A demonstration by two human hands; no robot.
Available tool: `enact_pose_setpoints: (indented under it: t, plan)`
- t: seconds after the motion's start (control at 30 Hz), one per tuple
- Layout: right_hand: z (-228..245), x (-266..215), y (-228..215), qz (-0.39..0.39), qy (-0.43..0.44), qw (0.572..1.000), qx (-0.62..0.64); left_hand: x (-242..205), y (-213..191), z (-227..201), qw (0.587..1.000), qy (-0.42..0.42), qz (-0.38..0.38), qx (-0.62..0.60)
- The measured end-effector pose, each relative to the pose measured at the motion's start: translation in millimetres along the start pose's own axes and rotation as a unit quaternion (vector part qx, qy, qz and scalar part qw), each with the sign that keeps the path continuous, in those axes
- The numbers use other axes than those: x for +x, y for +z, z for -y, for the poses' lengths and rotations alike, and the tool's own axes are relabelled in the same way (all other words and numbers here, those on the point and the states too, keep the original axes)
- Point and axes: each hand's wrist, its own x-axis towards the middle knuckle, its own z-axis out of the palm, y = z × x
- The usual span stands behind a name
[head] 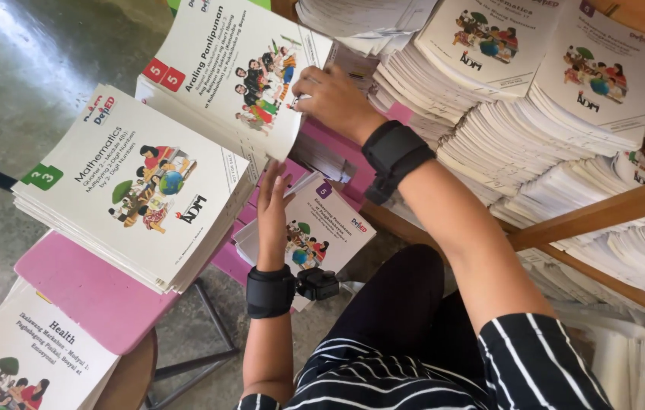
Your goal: Organizing and sorting educational pamphlets by moving them between shelves, a chair, and a stand.
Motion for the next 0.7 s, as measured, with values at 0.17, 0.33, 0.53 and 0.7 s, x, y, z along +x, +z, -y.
enact_pose_setpoints:
  t: [0.17, 0.33, 0.53, 0.7]
  plan:
    - [8, -29, -25, -0.028, -0.023, 0.999, -0.006, 4, 1, 17, 0.998, -0.010, -0.007, -0.058]
    - [35, -61, -38, -0.042, -0.056, 0.997, 0.012, 7, 19, 24, 0.988, -0.076, -0.040, -0.130]
    - [52, -80, -75, -0.004, -0.038, 0.999, -0.002, -2, 36, 16, 0.971, -0.103, -0.070, -0.202]
    - [55, -112, -101, -0.001, 0.062, 0.998, 0.003, -15, 54, 21, 0.979, -0.087, -0.093, -0.162]
